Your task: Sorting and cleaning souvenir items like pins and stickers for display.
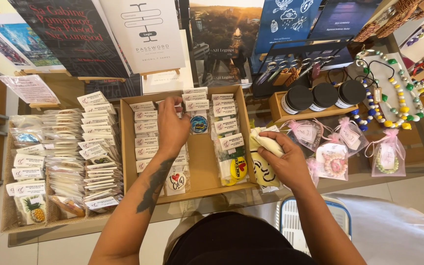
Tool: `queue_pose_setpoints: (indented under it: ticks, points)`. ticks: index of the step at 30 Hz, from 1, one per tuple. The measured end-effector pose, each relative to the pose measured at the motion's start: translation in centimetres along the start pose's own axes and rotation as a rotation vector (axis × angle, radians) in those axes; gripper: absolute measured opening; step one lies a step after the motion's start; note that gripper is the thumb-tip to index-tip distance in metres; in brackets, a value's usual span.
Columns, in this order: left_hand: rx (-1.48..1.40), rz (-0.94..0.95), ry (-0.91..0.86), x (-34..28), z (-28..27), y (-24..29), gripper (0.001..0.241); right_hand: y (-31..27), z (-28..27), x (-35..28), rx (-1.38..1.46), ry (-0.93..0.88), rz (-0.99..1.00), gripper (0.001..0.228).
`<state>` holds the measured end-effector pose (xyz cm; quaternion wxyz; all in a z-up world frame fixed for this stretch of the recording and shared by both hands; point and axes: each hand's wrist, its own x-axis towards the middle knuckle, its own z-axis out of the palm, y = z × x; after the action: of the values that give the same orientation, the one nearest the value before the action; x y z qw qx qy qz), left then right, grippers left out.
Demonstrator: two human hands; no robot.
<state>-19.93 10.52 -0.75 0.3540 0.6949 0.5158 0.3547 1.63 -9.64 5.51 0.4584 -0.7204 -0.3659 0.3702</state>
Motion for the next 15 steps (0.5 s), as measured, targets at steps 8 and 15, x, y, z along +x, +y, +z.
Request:
queue_pose_setpoints:
  ticks: [8, 15]
  points:
    - [0.003, 0.148, -0.163, -2.7, 2.4, 7.4, 0.032, 1.5, -3.8, 0.3, 0.133, 0.136, 0.034, 0.035]
    - [0.020, 0.364, -0.455, -4.9, 8.3, 11.9, 0.023, 3.2, -8.1, 0.3, 0.294, 0.249, 0.023, 0.034]
